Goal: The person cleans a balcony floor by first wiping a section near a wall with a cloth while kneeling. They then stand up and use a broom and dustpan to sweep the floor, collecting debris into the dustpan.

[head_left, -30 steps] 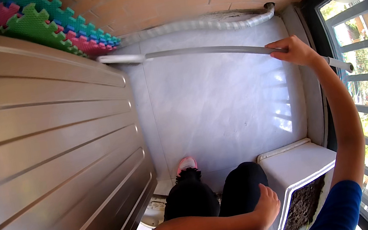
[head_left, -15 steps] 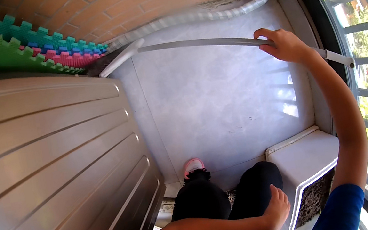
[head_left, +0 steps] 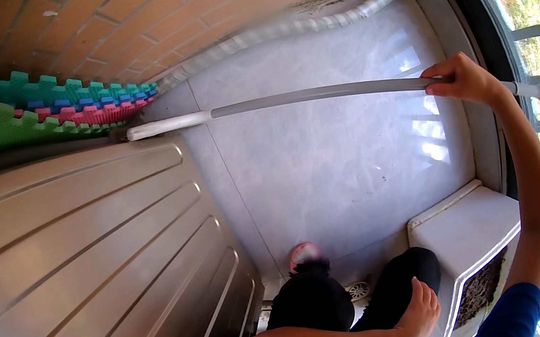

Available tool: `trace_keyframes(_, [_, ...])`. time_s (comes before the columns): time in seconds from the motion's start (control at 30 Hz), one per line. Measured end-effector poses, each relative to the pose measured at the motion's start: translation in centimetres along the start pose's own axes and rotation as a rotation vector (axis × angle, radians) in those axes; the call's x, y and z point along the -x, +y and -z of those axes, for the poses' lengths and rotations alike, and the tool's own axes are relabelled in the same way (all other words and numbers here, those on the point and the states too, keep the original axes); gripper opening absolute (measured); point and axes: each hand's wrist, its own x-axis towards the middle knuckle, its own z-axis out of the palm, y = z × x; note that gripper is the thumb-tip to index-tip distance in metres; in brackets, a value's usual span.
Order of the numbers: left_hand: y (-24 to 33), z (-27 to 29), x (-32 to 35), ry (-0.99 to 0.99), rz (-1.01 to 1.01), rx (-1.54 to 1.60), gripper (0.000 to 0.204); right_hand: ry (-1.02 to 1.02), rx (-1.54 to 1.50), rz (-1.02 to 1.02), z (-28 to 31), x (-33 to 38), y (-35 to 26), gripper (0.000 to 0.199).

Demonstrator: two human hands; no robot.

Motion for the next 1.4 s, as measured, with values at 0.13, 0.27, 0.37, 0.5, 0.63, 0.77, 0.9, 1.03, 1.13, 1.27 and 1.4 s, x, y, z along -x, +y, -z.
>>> trace_keyframes(0.13, [-1.1,0.7,0.6,0.006,0.006,-0.002,0.037,0.052,0.045,0.050,0.8,-1.8,-1.9,0.022])
trace_keyframes(0.27, [-1.4,0.4,0.8,0.005,0.040,0.021,0.037,0.064,0.059,0.176,1.3,-5.2,-3.3,0.021])
trace_keyframes(0.37, [-1.7,0.2,0.9,0.023,0.048,0.018,0.037,0.028,0.024,0.139,2.5,-5.7,-3.3,0.020])
trace_keyframes(0.5, [-2.3,0.9,1.2,0.060,0.069,0.029,0.036,0.069,0.062,0.022,3.7,-4.0,-3.4,0.022])
trace_keyframes(0.63, [-2.0,1.1,1.1,0.047,0.052,0.034,0.036,0.046,0.136,0.188,3.6,-5.0,-3.9,0.023])
trace_keyframes(0.77, [-2.1,1.3,1.1,0.043,0.045,0.022,0.036,0.055,0.137,0.050,4.9,-5.1,-4.5,0.024])
trace_keyframes(0.9, [-2.2,1.3,0.9,0.051,0.047,0.054,0.036,0.045,0.186,0.055,5.7,-5.6,-6.2,0.023])
trace_keyframes(1.03, [-1.5,1.1,0.9,0.049,0.016,0.055,0.037,0.323,0.511,0.411,3.4,-7.3,-4.3,0.022])
trace_keyframes(1.13, [-1.7,1.1,0.8,0.039,0.031,0.042,0.037,0.414,0.590,0.457,2.1,-8.0,-4.7,0.022])
trace_keyframes(1.27, [-2.1,1.4,1.2,0.033,0.048,0.021,0.038,0.507,0.553,0.428,3.6,-7.6,-4.6,0.021])
trace_keyframes(1.4, [-2.0,1.6,1.4,0.053,0.058,0.022,0.037,0.613,0.667,0.594,6.3,-8.0,-4.6,0.024])
